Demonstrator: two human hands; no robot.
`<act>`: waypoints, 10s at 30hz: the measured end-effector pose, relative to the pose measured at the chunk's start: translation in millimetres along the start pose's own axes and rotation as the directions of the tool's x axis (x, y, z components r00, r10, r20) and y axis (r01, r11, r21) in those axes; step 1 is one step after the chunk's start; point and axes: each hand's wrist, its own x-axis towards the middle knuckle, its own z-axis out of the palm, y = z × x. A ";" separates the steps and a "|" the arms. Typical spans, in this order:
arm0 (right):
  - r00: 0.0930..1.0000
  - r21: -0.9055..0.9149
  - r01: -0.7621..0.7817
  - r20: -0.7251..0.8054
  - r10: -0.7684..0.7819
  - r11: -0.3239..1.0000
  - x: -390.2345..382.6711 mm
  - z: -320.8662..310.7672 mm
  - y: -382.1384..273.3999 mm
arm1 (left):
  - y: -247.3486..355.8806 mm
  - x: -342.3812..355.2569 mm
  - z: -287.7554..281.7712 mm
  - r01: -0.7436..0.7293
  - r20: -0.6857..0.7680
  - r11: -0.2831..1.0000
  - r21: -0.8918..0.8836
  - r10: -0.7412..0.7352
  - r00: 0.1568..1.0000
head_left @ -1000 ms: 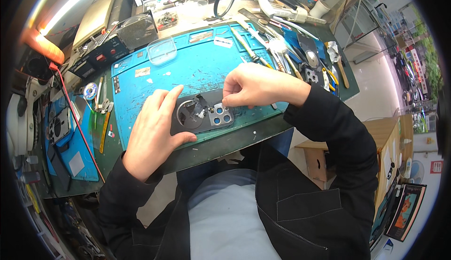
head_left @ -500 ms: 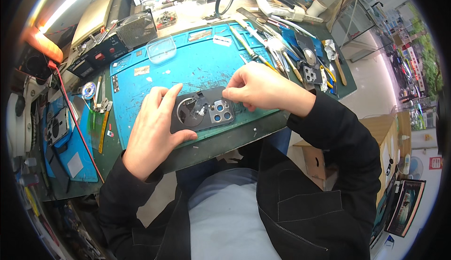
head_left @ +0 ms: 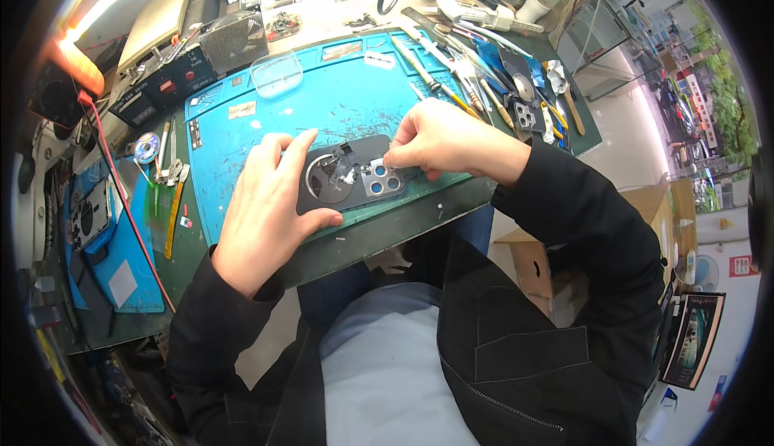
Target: The person removes a protective film from a smartphone back cover, then uses a heat gun and a small brush to work on the camera module area. They peel off a circular component and continue applying heat and scraping residue from the same region.
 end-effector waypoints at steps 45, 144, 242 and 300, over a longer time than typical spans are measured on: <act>0.967 0.063 0.239 -0.106 -0.232 0.969 -9.3 8.1 10.5 | -3.8 9.5 0.8 -0.070 -0.028 0.997 -0.017 0.070 0.997; 0.270 -0.617 0.636 -0.387 -0.882 0.465 -29.8 69.8 50.3 | -13.4 -46.3 -30.2 -0.321 -0.233 0.847 0.425 0.445 0.865; 0.488 -0.140 0.824 -0.319 -0.812 0.550 -15.5 91.3 11.5 | 6.7 -73.1 7.9 0.037 -0.170 0.942 0.334 0.022 0.985; 0.140 -0.249 0.888 -0.654 -0.744 0.386 -29.6 100.0 52.0 | 96.4 348.6 -317.5 -0.149 -0.515 0.984 0.100 0.179 0.838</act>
